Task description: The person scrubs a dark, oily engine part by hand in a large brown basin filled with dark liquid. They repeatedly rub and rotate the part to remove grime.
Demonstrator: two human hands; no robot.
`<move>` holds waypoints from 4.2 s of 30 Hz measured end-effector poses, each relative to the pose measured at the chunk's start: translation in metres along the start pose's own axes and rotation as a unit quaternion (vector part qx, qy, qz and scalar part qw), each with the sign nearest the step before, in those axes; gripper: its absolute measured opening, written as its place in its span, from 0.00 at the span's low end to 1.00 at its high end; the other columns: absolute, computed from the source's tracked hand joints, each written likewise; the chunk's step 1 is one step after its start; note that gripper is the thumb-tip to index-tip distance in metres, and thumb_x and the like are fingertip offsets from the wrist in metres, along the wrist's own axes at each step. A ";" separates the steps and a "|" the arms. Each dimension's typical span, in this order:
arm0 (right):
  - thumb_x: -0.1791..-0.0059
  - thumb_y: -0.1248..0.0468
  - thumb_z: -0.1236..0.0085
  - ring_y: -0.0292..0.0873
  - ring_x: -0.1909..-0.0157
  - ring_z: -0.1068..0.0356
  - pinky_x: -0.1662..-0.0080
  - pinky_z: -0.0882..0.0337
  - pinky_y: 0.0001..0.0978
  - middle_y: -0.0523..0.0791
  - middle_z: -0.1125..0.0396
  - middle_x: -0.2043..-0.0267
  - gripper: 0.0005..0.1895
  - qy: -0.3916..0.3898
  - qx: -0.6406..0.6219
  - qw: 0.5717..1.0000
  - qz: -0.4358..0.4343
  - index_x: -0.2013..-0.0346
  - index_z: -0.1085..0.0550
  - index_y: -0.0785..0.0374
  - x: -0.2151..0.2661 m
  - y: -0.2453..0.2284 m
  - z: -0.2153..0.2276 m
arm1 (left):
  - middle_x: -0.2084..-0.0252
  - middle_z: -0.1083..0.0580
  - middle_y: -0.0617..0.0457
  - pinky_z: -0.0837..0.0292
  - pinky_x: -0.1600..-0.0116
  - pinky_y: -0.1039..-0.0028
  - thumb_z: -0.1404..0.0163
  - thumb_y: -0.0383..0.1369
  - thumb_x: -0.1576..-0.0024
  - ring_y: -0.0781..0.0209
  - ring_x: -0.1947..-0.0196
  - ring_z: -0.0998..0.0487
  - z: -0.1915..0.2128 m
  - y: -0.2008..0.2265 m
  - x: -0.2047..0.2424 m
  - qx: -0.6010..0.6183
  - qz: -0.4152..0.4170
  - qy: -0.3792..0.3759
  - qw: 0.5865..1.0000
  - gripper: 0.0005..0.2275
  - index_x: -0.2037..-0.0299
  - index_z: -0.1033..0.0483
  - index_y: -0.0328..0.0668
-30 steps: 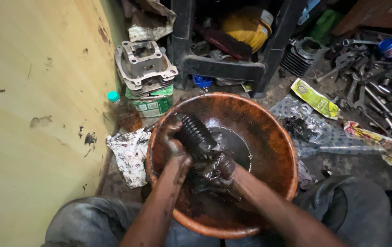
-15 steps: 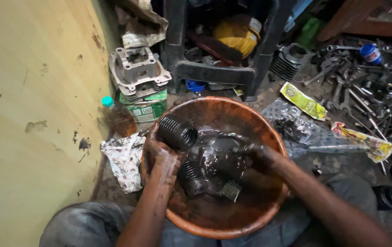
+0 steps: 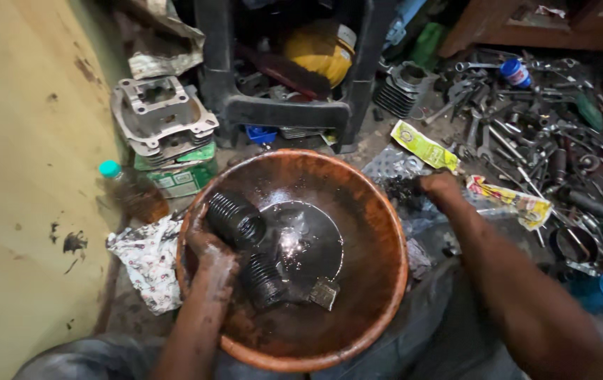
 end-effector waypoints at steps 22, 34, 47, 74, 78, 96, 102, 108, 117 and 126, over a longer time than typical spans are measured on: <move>0.58 0.52 0.39 0.58 0.51 0.24 0.48 0.26 0.47 0.57 0.24 0.50 0.24 -0.002 0.001 0.994 -0.108 0.55 0.20 0.67 0.066 -0.008 0.034 | 0.55 0.22 0.48 0.21 0.54 0.47 0.51 0.49 0.48 0.47 0.60 0.20 -0.008 -0.006 0.020 -0.022 0.086 0.044 0.995 0.22 0.48 0.25 0.46; 0.53 0.54 0.46 0.62 0.35 0.33 0.39 0.33 0.53 0.58 0.33 0.36 0.29 0.084 0.062 0.987 -0.121 0.40 0.25 0.65 0.087 -0.038 0.054 | 0.58 0.22 0.43 0.20 0.58 0.51 0.53 0.51 0.46 0.46 0.63 0.19 0.009 -0.024 0.010 -0.012 0.139 0.063 0.988 0.25 0.49 0.25 0.39; 0.51 0.57 0.49 0.59 0.50 0.26 0.46 0.27 0.50 0.52 0.25 0.47 0.20 0.134 -0.022 0.989 0.058 0.47 0.19 0.45 0.139 -0.119 0.083 | 0.61 0.22 0.38 0.18 0.62 0.56 0.54 0.52 0.44 0.46 0.66 0.19 -0.003 -0.031 0.013 0.018 0.178 0.038 0.983 0.28 0.50 0.25 0.31; 0.50 0.61 0.50 0.54 0.67 0.26 0.63 0.24 0.47 0.51 0.28 0.70 0.10 -0.117 0.213 0.885 0.397 0.67 0.21 0.60 0.195 -0.197 -0.220 | 0.68 0.22 0.44 0.20 0.64 0.53 0.51 0.44 0.46 0.46 0.72 0.20 0.028 -0.037 -0.006 -0.006 0.178 0.055 0.983 0.15 0.61 0.22 0.39; 0.46 0.60 0.50 0.51 0.70 0.30 0.66 0.33 0.47 0.48 0.30 0.73 0.14 -0.381 -0.166 0.906 0.078 0.73 0.24 0.62 0.192 -0.162 -0.236 | 0.68 0.22 0.43 0.20 0.63 0.52 0.51 0.44 0.46 0.45 0.72 0.20 0.028 -0.036 -0.007 -0.008 0.181 0.069 0.981 0.16 0.61 0.23 0.39; 0.50 0.54 0.52 0.50 0.59 0.24 0.56 0.24 0.45 0.49 0.25 0.61 0.14 -0.206 0.289 0.843 0.404 0.58 0.23 0.56 0.203 -0.178 -0.206 | 0.69 0.22 0.44 0.20 0.65 0.53 0.52 0.44 0.46 0.46 0.73 0.21 0.028 -0.034 -0.005 -0.014 0.178 0.073 0.981 0.15 0.61 0.23 0.40; 0.57 0.64 0.53 0.58 0.61 0.25 0.59 0.24 0.51 0.56 0.26 0.58 0.35 -0.041 0.156 0.915 0.369 0.33 0.33 0.56 0.163 -0.200 -0.183 | 0.68 0.22 0.44 0.20 0.65 0.52 0.51 0.43 0.47 0.46 0.73 0.21 0.032 -0.027 -0.005 -0.014 0.174 0.080 0.981 0.15 0.61 0.23 0.40; 0.54 0.49 0.44 0.54 0.60 0.24 0.63 0.24 0.47 0.54 0.26 0.61 0.23 0.026 0.184 0.939 0.291 0.56 0.24 0.65 0.161 -0.282 -0.174 | 0.68 0.22 0.45 0.20 0.64 0.52 0.50 0.43 0.47 0.46 0.72 0.20 0.028 -0.022 -0.009 -0.013 0.163 0.084 0.983 0.14 0.61 0.23 0.40; 0.51 0.60 0.49 0.52 0.64 0.24 0.60 0.26 0.48 0.51 0.27 0.69 0.11 -0.028 0.232 0.849 0.474 0.68 0.19 0.58 0.158 -0.345 -0.237 | 0.67 0.22 0.45 0.19 0.63 0.52 0.49 0.42 0.48 0.46 0.71 0.20 0.024 -0.008 0.000 -0.016 0.142 0.092 0.985 0.14 0.60 0.23 0.41; 0.56 0.62 0.46 0.53 0.61 0.25 0.60 0.26 0.47 0.50 0.25 0.61 0.14 -0.011 0.185 0.909 0.373 0.57 0.22 0.56 0.150 -0.335 -0.212 | 0.66 0.21 0.46 0.19 0.62 0.52 0.48 0.41 0.48 0.46 0.71 0.19 0.011 -0.002 0.000 -0.009 0.121 0.073 0.990 0.13 0.60 0.22 0.40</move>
Point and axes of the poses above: each hand's wrist, its own x-axis away from the middle knuckle, its own z-axis out of the back of the hand, y = z × x, the point moved 7 cm from there along -x, towards the middle knuckle
